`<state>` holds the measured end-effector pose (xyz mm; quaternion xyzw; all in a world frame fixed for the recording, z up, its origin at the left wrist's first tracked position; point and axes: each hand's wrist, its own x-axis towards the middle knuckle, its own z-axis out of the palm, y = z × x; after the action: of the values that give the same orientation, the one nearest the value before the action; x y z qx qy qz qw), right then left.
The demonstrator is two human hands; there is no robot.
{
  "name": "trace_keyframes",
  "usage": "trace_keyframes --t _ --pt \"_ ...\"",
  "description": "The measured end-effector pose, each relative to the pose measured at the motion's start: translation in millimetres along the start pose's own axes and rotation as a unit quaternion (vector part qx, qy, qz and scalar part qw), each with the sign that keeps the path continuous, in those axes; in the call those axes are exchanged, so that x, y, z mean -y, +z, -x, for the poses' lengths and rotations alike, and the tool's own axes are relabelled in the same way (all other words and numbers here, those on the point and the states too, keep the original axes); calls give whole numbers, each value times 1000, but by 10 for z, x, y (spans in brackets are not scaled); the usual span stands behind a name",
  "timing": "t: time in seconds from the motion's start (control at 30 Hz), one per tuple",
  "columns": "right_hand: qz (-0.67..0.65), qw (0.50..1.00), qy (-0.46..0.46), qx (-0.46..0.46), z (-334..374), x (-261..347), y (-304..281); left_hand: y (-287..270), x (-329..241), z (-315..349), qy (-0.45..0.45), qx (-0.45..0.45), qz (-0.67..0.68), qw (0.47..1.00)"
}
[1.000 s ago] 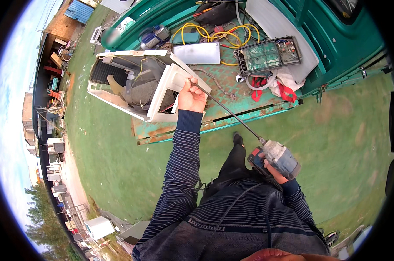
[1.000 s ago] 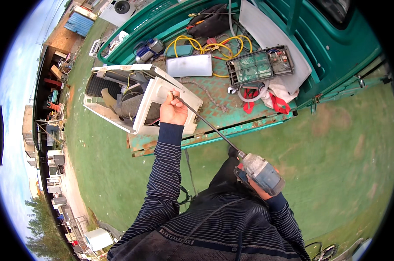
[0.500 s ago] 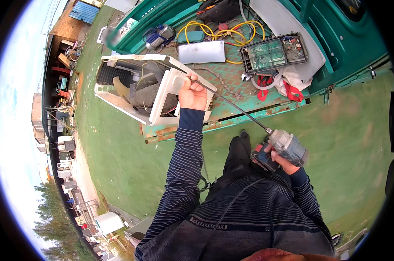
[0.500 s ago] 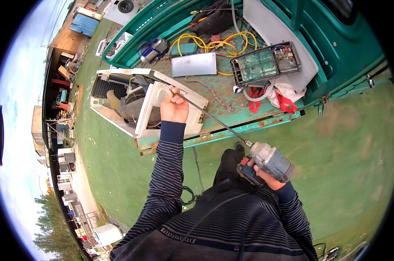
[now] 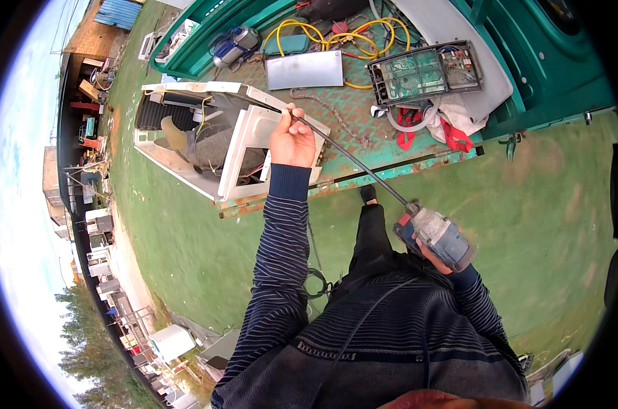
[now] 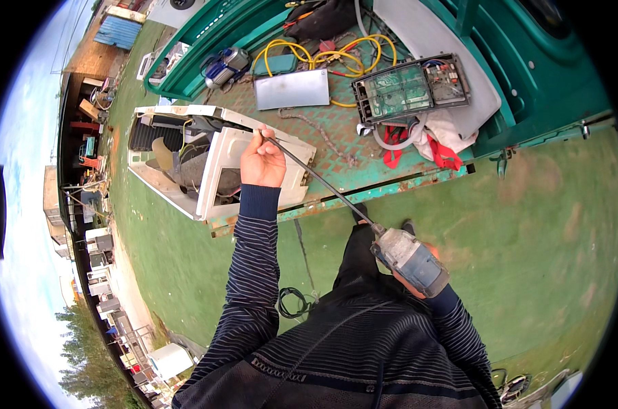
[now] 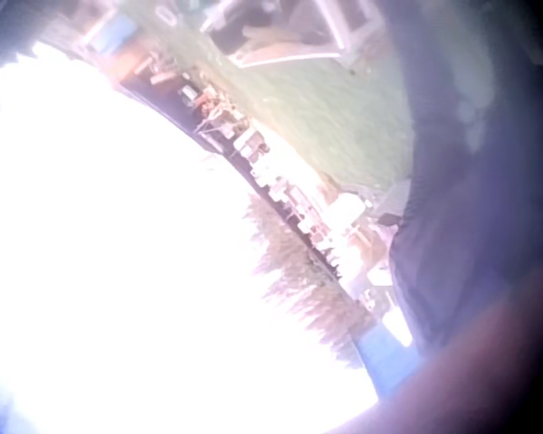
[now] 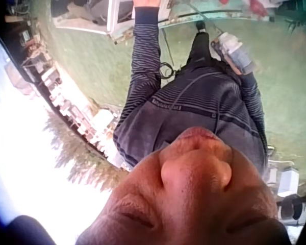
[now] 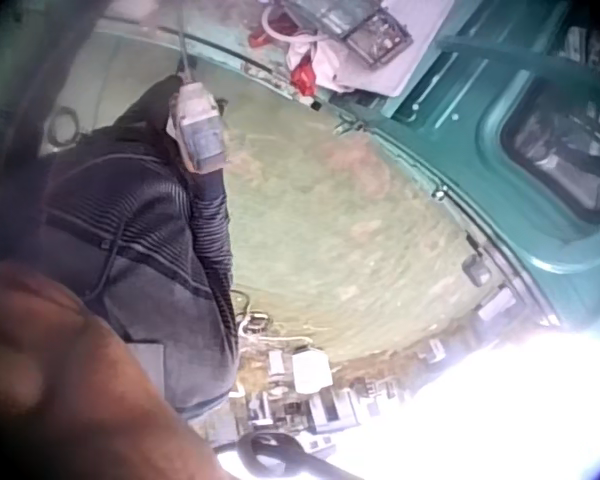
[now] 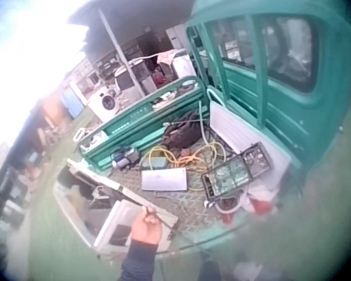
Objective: The person uses a cordless impact driver to remove screws from the casing of a white air conditioner unit. They detach the front grille and set it aside, then continue to unscrew fasteners from the main body of the appliance while working in an outdoor scrap yard.
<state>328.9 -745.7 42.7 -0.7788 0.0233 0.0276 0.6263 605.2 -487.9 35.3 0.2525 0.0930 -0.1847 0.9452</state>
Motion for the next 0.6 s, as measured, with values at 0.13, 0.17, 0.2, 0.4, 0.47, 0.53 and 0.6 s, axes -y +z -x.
trace_keyframes --t 0.13,0.17,0.2,0.4,0.47,0.53,0.6 --pt "-65 996 63 14 84 -295 74 51 -12 -19 -2 -41 -21 999" --pt "-67 995 73 21 59 -283 84 38 -40 -17 1 -40 -21 999" --pt "-57 996 65 17 46 -287 106 16 -69 -11 5 -40 -22 999" --pt "-115 989 96 -6 53 -390 246 120 -108 52 14 -21 -15 1000" --pt "-157 977 146 17 102 -479 252 180 -137 85 5 -16 -6 1000" --pt "-189 971 148 8 149 -525 312 243 -139 140 12 -40 -12 999" --pt "-175 980 97 -18 175 -543 354 311 -130 238 36 -82 -110 990"
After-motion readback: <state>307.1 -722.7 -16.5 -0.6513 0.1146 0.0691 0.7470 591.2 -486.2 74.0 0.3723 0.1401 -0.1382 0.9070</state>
